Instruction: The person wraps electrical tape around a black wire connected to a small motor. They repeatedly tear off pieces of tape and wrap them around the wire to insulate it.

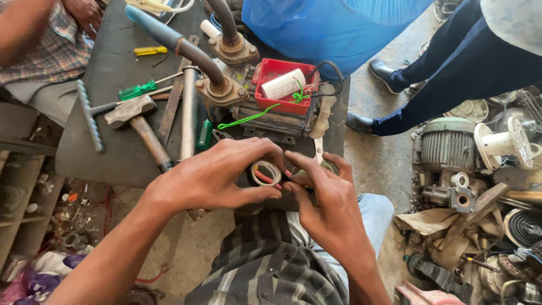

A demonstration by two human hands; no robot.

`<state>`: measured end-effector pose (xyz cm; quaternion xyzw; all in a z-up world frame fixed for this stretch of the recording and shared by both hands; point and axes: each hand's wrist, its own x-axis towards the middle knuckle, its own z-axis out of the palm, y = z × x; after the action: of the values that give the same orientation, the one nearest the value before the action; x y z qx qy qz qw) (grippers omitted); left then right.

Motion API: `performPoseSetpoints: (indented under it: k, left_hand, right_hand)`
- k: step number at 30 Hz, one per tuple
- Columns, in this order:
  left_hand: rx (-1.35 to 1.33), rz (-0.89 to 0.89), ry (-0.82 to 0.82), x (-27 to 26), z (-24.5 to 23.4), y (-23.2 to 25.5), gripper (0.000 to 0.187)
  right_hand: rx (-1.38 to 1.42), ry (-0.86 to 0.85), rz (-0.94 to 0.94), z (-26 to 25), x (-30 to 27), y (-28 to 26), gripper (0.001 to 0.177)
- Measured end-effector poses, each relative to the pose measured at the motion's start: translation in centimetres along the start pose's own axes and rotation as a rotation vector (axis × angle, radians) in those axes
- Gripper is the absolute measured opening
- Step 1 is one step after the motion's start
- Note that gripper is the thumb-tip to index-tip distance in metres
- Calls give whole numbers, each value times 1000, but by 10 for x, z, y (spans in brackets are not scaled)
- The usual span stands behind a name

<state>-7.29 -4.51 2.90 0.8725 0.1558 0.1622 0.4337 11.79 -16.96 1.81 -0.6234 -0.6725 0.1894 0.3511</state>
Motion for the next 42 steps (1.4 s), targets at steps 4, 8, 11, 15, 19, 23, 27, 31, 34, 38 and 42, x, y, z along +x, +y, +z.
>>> performPoseSetpoints:
  k: [4,8,11,15,19,23,27,31,34,38,42]
  left_hand:
    - [-8,-27,-2,-1,4,-5,44]
    - [30,-1,11,-1,15,-3,45]
    - [4,-11,-6,4,25,0,39]
    - [144,-54,-15,3,34,4,36]
    - [225,-111,-46,0,40,3,34]
    - [249,-45,-4,-3,50,3,29]
    - [311,-49,79,-6,65,7,22]
    - [319,-132,45,-1,69,8,19]
    - [270,-64,88,4,66,13,17]
    - [14,115,-97,0,52,19,29]
    - [-184,437,-277,-15,39,26,24]
  right_hand:
    - [-6,-25,68,-3,-9,-2,38]
    - [23,16,115,-2,-11,1,25]
    - [-69,26,75,2,-8,9,17]
    - [-112,-1,115,12,-8,20,11]
    - [-104,-13,209,15,-16,27,9]
    - [-90,-35,271,15,-19,31,11]
    - [-126,-96,240,15,-16,36,20]
    - [-165,-128,183,11,-16,33,13]
    - [-143,-101,60,-3,-18,27,8]
    - [-12,-251,-220,-25,-27,29,9]
    - [34,-397,-551,-29,-57,56,19]
